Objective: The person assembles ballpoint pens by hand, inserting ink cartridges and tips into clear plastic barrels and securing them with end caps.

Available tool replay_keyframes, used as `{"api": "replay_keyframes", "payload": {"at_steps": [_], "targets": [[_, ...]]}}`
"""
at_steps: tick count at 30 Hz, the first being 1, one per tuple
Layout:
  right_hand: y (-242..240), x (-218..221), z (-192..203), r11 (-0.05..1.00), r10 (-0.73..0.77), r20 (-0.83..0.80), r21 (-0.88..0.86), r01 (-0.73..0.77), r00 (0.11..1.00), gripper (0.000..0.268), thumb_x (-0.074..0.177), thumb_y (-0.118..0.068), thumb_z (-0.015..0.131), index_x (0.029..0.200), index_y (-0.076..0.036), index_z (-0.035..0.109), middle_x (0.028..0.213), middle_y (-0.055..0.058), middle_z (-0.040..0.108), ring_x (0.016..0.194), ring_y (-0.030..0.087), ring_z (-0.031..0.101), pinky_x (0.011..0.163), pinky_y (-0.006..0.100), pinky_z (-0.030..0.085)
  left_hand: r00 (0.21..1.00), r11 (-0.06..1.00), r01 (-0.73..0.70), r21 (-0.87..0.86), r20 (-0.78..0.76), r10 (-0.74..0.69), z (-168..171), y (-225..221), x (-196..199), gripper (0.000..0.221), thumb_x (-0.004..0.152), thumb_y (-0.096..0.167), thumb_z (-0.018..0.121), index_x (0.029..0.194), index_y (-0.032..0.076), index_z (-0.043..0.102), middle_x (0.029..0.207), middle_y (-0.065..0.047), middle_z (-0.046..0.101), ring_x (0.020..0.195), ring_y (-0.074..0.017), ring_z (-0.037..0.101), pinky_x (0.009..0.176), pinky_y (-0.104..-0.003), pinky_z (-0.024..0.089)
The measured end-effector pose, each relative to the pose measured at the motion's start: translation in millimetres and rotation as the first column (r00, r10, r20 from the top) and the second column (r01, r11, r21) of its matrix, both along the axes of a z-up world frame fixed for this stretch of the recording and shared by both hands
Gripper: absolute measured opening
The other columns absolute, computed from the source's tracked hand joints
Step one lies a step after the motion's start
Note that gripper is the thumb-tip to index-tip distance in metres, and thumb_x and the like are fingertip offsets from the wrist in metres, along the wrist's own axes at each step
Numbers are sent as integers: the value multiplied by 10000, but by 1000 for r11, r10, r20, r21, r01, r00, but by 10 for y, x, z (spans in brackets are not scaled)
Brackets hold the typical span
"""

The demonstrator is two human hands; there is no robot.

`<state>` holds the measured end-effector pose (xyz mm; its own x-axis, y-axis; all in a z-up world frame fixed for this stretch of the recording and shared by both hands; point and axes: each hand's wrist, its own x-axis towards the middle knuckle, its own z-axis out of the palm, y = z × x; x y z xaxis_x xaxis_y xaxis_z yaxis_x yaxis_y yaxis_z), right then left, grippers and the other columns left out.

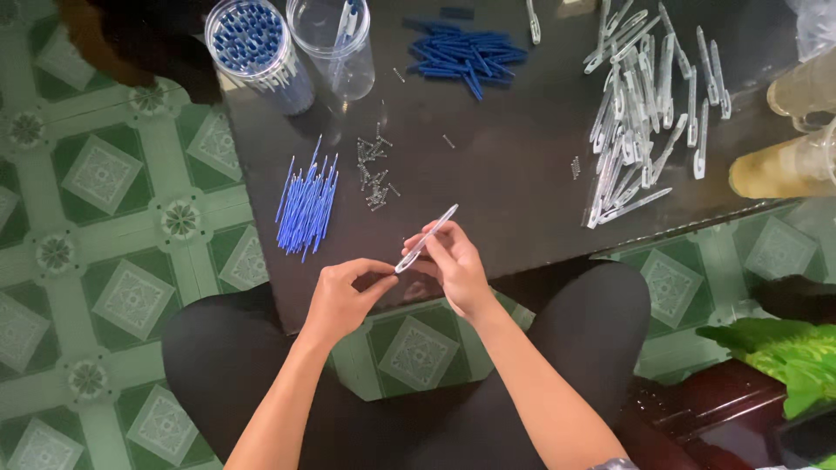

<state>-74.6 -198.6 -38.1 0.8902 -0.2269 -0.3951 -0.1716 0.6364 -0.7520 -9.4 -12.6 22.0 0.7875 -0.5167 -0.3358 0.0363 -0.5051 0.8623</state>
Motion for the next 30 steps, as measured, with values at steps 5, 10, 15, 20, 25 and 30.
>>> {"api": "replay_keyframes", "payload": {"at_steps": [5,10,15,20,25,30], "targets": [[48,3,-29,997,9,-17,-73,-10,1000,121,1023,-121,617,1124,-72,571,1043,129,706,935,229,735,800,401,675,1000,1000,-25,0,-12,25,-218,39,-22,309,839,151,859,1118,62,759,919,-117,803,835,-218,768,749,-362,634],[45,98,9,952,81,-13,-294,-81,997,85,985,-108,692,1057,-63,681,983,77,729,864,153,720,756,372,674,1000,1000,9,6,0,-9,-134,-2,-12,330,838,126,853,1145,44,760,930,-135,806,840,-238,778,740,-366,640],[-620,698,57,301,33,102,-950,88,994,66,982,-223,703,972,-165,733,966,19,711,949,196,692,887,347,563,959,969,-221,-111,-203,196,-475,96,30,347,792,52,868,1123,-3,778,974,-191,810,829,-243,771,730,-378,664],[-1330,1316,-198,-80,-233,170,-985,155,958,326,901,-120,752,1202,-62,642,1095,65,541,701,269,697,638,419,605,855,798,-510,-322,-293,428,-397,164,140,292,805,-35,841,1083,-59,755,921,-227,785,772,-231,765,673,-349,672],[-1313,1334,-188,-192,-206,103,-979,63,973,128,903,-177,767,991,-151,677,977,-27,542,752,255,713,651,402,608,792,714,-608,-347,-337,510,-372,145,204,286,811,-55,827,1083,-68,742,908,-213,775,762,-230,765,693,-333,679],[-1176,1162,-174,-154,-106,101,-985,84,989,60,940,-104,703,960,-160,696,921,-28,564,698,219,685,622,374,560,775,667,-631,-397,-348,527,-596,164,234,275,833,-55,817,1091,-64,724,903,-198,766,755,-247,767,690,-325,677]]}}
